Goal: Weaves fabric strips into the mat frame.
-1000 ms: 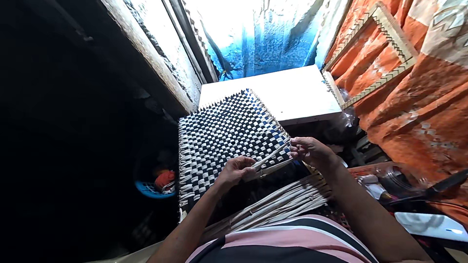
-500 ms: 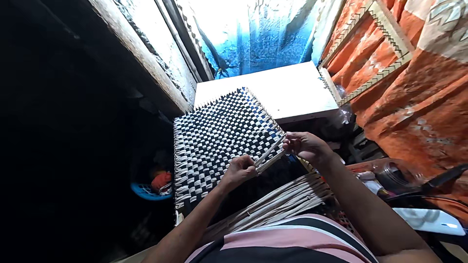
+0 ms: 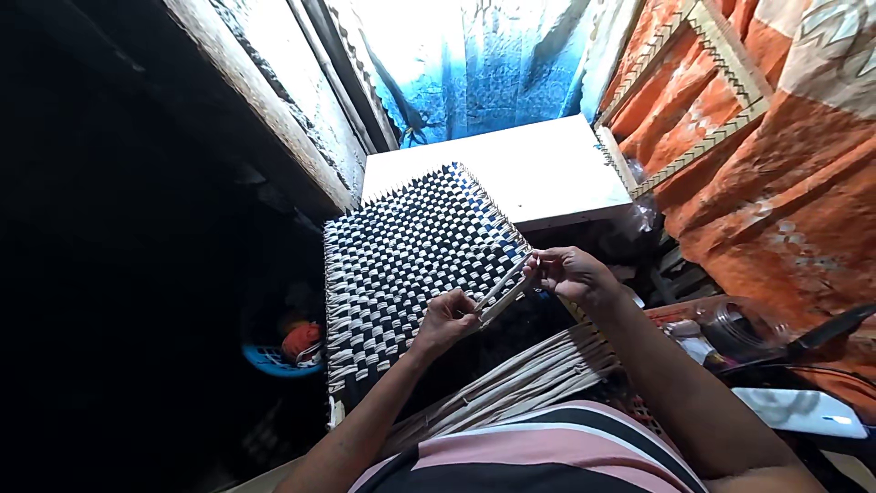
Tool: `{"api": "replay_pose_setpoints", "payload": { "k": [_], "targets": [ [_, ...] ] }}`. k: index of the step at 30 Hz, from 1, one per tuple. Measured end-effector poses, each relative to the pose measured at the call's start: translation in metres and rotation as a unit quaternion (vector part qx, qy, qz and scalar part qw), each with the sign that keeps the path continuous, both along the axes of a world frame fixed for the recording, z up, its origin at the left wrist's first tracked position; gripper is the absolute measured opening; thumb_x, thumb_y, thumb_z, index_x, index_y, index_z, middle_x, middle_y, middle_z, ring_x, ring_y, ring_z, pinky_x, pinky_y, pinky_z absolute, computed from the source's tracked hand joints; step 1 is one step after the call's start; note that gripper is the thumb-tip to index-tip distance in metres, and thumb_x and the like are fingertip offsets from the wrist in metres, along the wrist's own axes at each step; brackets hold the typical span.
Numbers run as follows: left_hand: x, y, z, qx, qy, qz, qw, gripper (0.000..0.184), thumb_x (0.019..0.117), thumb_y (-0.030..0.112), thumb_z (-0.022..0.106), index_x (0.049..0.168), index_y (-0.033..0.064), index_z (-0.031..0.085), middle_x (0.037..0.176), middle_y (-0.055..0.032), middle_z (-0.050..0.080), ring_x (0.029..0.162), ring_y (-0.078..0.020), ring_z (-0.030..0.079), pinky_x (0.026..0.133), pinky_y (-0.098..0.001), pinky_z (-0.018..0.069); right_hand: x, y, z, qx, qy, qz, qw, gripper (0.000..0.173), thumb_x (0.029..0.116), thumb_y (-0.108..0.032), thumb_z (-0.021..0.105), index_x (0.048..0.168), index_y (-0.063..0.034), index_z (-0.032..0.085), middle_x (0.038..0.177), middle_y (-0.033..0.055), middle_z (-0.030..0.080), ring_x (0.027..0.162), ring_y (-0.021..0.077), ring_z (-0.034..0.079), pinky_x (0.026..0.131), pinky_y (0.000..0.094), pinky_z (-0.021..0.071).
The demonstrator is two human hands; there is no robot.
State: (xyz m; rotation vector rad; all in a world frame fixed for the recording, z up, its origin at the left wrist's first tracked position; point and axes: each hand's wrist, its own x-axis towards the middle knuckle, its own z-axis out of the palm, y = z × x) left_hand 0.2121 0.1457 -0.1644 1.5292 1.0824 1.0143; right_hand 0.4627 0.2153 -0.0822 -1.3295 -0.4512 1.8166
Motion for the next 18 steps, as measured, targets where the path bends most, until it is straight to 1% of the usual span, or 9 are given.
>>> {"api": "replay_pose_setpoints", "payload": {
  "k": [3, 5, 7, 9, 10, 12, 14, 15, 18],
  "targets": [
    [-0.002, 0.001, 0.003, -0.023, -0.037, -0.018, 0.999, 0.006, 0.0903, 0.002, 0.069, 0.095, 0.0, 0.066, 0.085, -0.0035, 0.071, 0.075, -0.0088, 0.067, 0.072, -0.0255, 0.0571, 0.001, -0.001, 0.001, -0.005, 0.007, 0.001, 1.0, 0.014, 0.1035, -0.013, 0.048, 0.107, -0.0034, 0.058, 0.079, 0.0065, 0.063, 0.066, 0.017, 0.066, 0.067, 0.0345, 0.0612],
    [-0.004, 0.0, 0.004, -0.023, -0.04, -0.044, 0.998, 0.014, 0.0889, 0.006, 0.075, 0.098, 0.0001, 0.066, 0.087, -0.0035, 0.071, 0.077, -0.0097, 0.068, 0.072, -0.0263, 0.0583, 0.002, 0.0, -0.002, -0.007, 0.017, 0.006, 1.0, 0.013, 0.1036, -0.013, 0.048, 0.104, -0.0045, 0.057, 0.076, 0.0056, 0.061, 0.065, 0.0164, 0.065, 0.067, 0.0351, 0.0617],
    [-0.003, -0.003, 0.004, 0.001, 0.004, -0.064, 0.998, 0.031, 0.0834, 0.013, 0.083, 0.104, 0.0006, 0.063, 0.09, -0.0028, 0.068, 0.076, -0.0085, 0.065, 0.069, -0.0245, 0.0565, 0.003, 0.0, -0.005, -0.008, 0.024, 0.004, 1.0, 0.014, 0.1037, -0.014, 0.047, 0.103, -0.0046, 0.057, 0.074, 0.0053, 0.061, 0.063, 0.0163, 0.065, 0.066, 0.0352, 0.0617],
    [0.0, -0.007, 0.0, 0.056, 0.081, -0.068, 0.993, 0.044, 0.0807, 0.02, 0.084, 0.11, -0.001, 0.06, 0.096, -0.0054, 0.064, 0.078, -0.0076, 0.06, 0.07, -0.0231, 0.0532, 0.002, -0.001, -0.003, -0.009, 0.018, 0.0, 1.0, 0.014, 0.103, -0.014, 0.048, 0.102, -0.0047, 0.058, 0.076, 0.0055, 0.061, 0.064, 0.016, 0.065, 0.066, 0.034, 0.0611],
    [0.002, -0.008, -0.001, 0.079, 0.115, -0.063, 0.988, 0.045, 0.081, 0.02, 0.083, 0.111, -0.0026, 0.059, 0.098, -0.0082, 0.064, 0.078, -0.0084, 0.058, 0.07, -0.0232, 0.0513, 0.001, -0.002, -0.003, -0.006, 0.016, 0.0, 1.0, 0.015, 0.103, -0.015, 0.048, 0.104, -0.0041, 0.058, 0.077, 0.0059, 0.062, 0.065, 0.0163, 0.064, 0.066, 0.034, 0.0607],
    [0.003, -0.008, -0.003, 0.097, 0.126, -0.053, 0.986, 0.036, 0.0843, 0.014, 0.079, 0.109, -0.0041, 0.061, 0.095, -0.0099, 0.063, 0.074, -0.0084, 0.056, 0.067, -0.0225, 0.0489, 0.001, -0.002, -0.002, -0.002, 0.017, -0.001, 1.0, 0.015, 0.1028, -0.015, 0.047, 0.102, -0.0041, 0.058, 0.077, 0.0061, 0.062, 0.065, 0.0167, 0.065, 0.067, 0.0347, 0.0608],
    [0.001, -0.004, -0.006, 0.076, 0.059, -0.054, 0.994, 0.02, 0.0886, 0.007, 0.07, 0.104, -0.002, 0.061, 0.091, -0.0046, 0.062, 0.072, -0.0052, 0.055, 0.064, -0.0203, 0.0477, 0.001, -0.003, -0.001, -0.001, 0.022, -0.002, 1.0, 0.017, 0.1028, -0.015, 0.046, 0.099, -0.0043, 0.058, 0.076, 0.0063, 0.062, 0.065, 0.0175, 0.065, 0.068, 0.0358, 0.0611],
    [-0.001, -0.002, -0.006, 0.054, 0.022, -0.053, 0.997, 0.016, 0.0888, 0.004, 0.069, 0.102, -0.0004, 0.062, 0.09, -0.0021, 0.063, 0.073, -0.0051, 0.058, 0.065, -0.0209, 0.0501, 0.001, -0.003, -0.001, -0.002, 0.027, -0.001, 1.0, 0.017, 0.1031, -0.015, 0.046, 0.098, -0.0046, 0.058, 0.075, 0.006, 0.062, 0.065, 0.0175, 0.065, 0.068, 0.036, 0.0613],
    [-0.003, 0.001, -0.004, -0.038, -0.049, -0.032, 0.998, 0.015, 0.0865, 0.001, 0.073, 0.096, 0.0031, 0.061, 0.081, 0.0002, 0.066, 0.071, -0.0072, 0.063, 0.067, -0.0245, 0.0539, -0.001, -0.001, -0.006, 0.035, 0.005, 0.026, 0.999, 0.02, 0.1045, -0.015, 0.045, 0.108, -0.0011, 0.059, 0.078, 0.0066, 0.063, 0.068, 0.018, 0.067, 0.071, 0.0367, 0.0618]
  ]
}}
